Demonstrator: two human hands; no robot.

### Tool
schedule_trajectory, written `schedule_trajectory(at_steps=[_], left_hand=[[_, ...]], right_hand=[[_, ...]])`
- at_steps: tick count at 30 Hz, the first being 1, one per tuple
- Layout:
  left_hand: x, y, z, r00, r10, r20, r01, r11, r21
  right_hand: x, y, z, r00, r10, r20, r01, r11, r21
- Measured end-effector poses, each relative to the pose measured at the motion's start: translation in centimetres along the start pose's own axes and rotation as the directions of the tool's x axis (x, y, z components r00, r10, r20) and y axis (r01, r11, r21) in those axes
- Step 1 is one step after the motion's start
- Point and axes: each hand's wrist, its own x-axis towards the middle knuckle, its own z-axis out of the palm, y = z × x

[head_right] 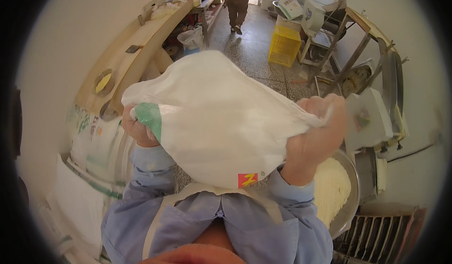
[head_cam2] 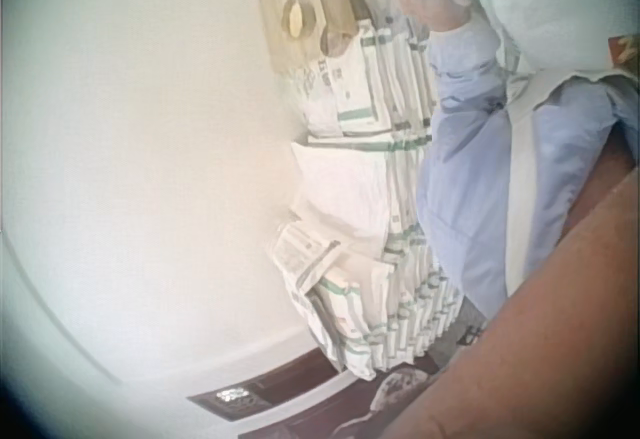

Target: The person scoops flour from a large sack into a metal bowl, weighs it on a digital scale, and pours it into a mixing bowl. They then add a small packet of powder and a measured amount of water to the mixing bowl.

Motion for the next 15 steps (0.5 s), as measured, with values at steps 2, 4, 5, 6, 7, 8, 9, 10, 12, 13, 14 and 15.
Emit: schedule_trajectory(at_steps=[2,4,5,6,7,8,9,10,12,13,14,15], left_hand=[[3.7,-4.1,1.9,0.999,0.043,0.013,-0.044,0.999,0.030],[7.7,-8.8,3.7,0.992,0.129,0.011,-0.130,0.981,0.144],[9.4,-11.3,4.2,0.995,0.100,0.000,-0.099,0.989,0.109],[10.5,-13.1,4.8,0.997,0.071,-0.010,-0.071,0.995,0.070],[12.5,-16.1,5.3,0.999,0.047,-0.018,-0.046,0.999,0.029],[14.3,-18.9,5.6,1.000,-0.005,-0.003,0.005,1.000,-0.003],[16.2,-21.8,6.1,0.998,-0.058,0.013,0.059,0.998,-0.032],[18.2,-24.7,6.8,0.997,-0.052,0.049,0.057,0.994,-0.093],[22.2,-30.4,9.0,0.991,0.017,0.134,0.015,0.972,-0.236],[23.9,-32.8,10.1,0.976,0.102,0.190,-0.040,0.952,-0.304],[26.1,-35.5,11.5,0.965,0.202,0.167,-0.214,0.975,0.055],[28.2,-37.9,12.9,0.956,0.228,0.183,-0.241,0.969,0.050]], right_hand=[[4.4,4.1,1.9,0.995,0.021,0.095,-0.027,0.998,0.058],[8.9,8.3,3.8,0.990,0.029,0.135,-0.043,0.994,0.103],[11.2,10.4,4.5,0.985,0.050,0.163,-0.073,0.988,0.135],[13.1,11.8,5.0,0.988,0.066,0.138,-0.085,0.986,0.140],[15.3,14.2,5.9,0.984,0.046,0.169,-0.075,0.982,0.173],[17.1,16.4,6.9,0.989,0.026,0.147,-0.053,0.983,0.178],[18.7,18.8,7.9,0.984,-0.003,0.176,-0.030,0.983,0.181],[20.3,20.9,9.0,0.992,0.018,0.125,-0.035,0.989,0.141],[24.8,25.6,11.8,0.983,-0.012,0.183,-0.002,0.997,0.077],[26.5,27.4,12.8,0.991,0.019,0.134,-0.030,0.997,0.075],[29.0,29.4,13.8,0.992,0.029,0.119,-0.037,0.997,0.066],[31.4,31.2,14.6,0.997,0.038,0.066,-0.042,0.998,0.048]])
